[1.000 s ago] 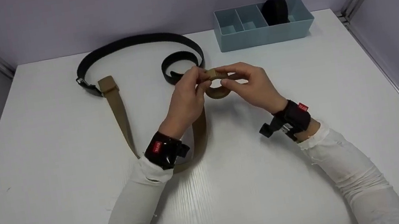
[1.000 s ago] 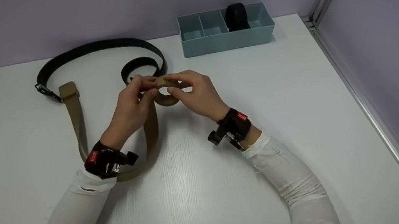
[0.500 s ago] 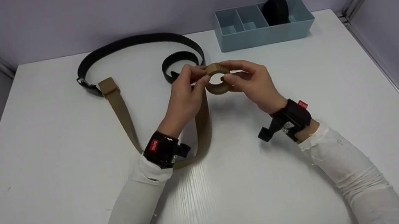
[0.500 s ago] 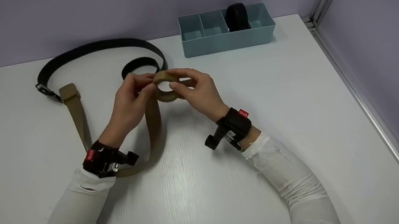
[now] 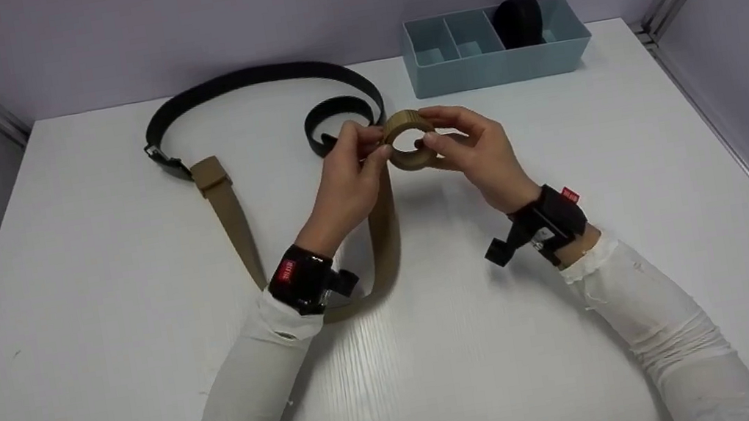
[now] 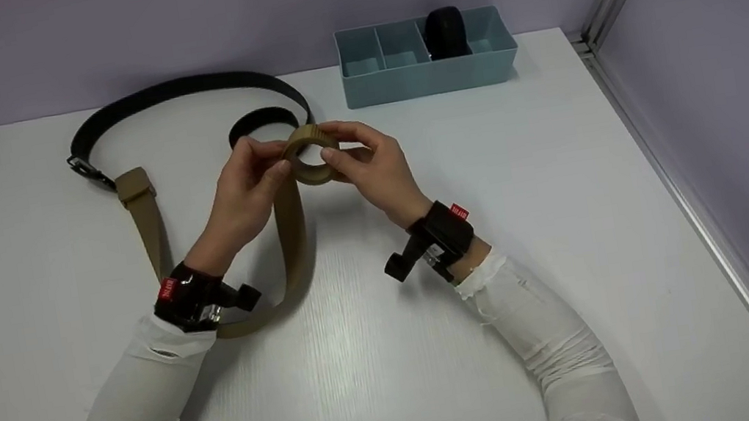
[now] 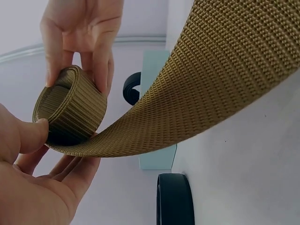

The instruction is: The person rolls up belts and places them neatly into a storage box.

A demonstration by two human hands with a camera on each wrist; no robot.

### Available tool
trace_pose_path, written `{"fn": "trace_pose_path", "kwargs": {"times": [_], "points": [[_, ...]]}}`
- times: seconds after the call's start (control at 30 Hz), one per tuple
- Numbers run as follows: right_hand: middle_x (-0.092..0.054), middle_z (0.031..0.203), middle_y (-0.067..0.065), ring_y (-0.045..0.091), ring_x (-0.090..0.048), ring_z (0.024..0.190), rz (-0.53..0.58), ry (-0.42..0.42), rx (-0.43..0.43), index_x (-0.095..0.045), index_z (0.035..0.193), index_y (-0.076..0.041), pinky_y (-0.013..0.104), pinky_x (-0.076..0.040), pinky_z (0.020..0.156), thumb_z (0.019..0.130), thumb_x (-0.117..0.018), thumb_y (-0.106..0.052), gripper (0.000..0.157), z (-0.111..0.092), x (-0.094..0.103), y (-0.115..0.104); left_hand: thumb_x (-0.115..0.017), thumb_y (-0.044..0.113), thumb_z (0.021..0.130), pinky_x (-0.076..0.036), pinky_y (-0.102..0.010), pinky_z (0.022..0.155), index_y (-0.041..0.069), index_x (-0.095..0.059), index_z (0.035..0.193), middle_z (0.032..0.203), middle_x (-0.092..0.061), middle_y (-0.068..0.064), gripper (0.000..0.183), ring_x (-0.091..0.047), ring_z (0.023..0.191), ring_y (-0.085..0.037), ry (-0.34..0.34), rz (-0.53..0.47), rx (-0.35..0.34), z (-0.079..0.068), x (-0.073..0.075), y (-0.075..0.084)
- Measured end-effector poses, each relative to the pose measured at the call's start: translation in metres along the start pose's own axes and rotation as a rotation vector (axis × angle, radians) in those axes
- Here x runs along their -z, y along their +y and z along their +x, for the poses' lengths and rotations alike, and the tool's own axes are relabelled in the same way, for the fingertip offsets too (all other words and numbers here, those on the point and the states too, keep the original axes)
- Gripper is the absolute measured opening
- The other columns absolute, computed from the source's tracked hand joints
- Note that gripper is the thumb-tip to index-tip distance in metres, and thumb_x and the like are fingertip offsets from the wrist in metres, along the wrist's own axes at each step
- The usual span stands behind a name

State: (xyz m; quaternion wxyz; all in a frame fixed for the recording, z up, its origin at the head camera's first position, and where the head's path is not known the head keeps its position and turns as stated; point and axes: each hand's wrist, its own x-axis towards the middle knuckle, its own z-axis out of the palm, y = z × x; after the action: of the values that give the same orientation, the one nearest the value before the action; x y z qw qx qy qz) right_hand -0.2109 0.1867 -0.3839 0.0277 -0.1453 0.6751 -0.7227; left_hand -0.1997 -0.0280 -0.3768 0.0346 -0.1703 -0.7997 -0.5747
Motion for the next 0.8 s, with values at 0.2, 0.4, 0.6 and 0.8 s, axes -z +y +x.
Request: {"fn": "trace_pose_path", "kwargs": {"times": [0.2,0.4,0.6,0.8], "points": [[-0.065,0.133,0.014,0.026,-0.072,0.109,-0.108,-0.075,0.046,-0.064,0.14,-0.003,0.038,-0.061,0.089,0.101,-0.07,-0.009,0.04,-0.0014,0.0022,-0.0009,-0.055,0.01,0.108,-0.052,-0.032,0.093,0.003,-0.055,0.122,0.133,-0.063,-0.009,0.015,-0.062,0.114,-0.017,-0.022,0.085,-0.024,-0.0001,0.0002,-0.0007],[-0.068,0.131,0.011,0.025,-0.073,0.107,-0.241,-0.109,0.095,-0.069,0.136,-0.006,0.035,-0.061,0.087,0.101,-0.071,-0.011,0.035,-0.0015,0.0036,-0.0016,-0.056,0.007,0.107,-0.052,-0.031,0.096,0.004,-0.057,0.118,0.13,-0.063,-0.009,0.012,-0.062,0.12,-0.018,-0.031,0.195,-0.067,0.0,-0.0025,-0.0031],[-0.068,0.131,0.014,0.024,-0.074,0.106,-0.232,-0.114,0.129,-0.069,0.135,-0.003,0.036,-0.061,0.087,0.101,-0.07,-0.007,0.034,-0.0011,0.0036,-0.0009,-0.056,0.009,0.108,-0.051,-0.03,0.097,0.004,-0.057,0.12,0.134,-0.062,-0.008,0.014,-0.061,0.122,-0.018,-0.035,0.2,-0.059,-0.0003,-0.0026,-0.0027],[-0.068,0.13,0.015,0.034,-0.073,0.105,-0.147,-0.046,0.102,-0.067,0.136,-0.001,0.037,-0.062,0.084,0.1,-0.07,-0.006,0.036,-0.0018,0.0029,0.0016,-0.059,0.016,0.107,-0.052,-0.032,0.095,0.006,-0.055,0.121,0.139,-0.062,-0.006,0.018,-0.062,0.121,-0.017,-0.003,0.109,0.001,0.0002,-0.003,-0.0027]]}}
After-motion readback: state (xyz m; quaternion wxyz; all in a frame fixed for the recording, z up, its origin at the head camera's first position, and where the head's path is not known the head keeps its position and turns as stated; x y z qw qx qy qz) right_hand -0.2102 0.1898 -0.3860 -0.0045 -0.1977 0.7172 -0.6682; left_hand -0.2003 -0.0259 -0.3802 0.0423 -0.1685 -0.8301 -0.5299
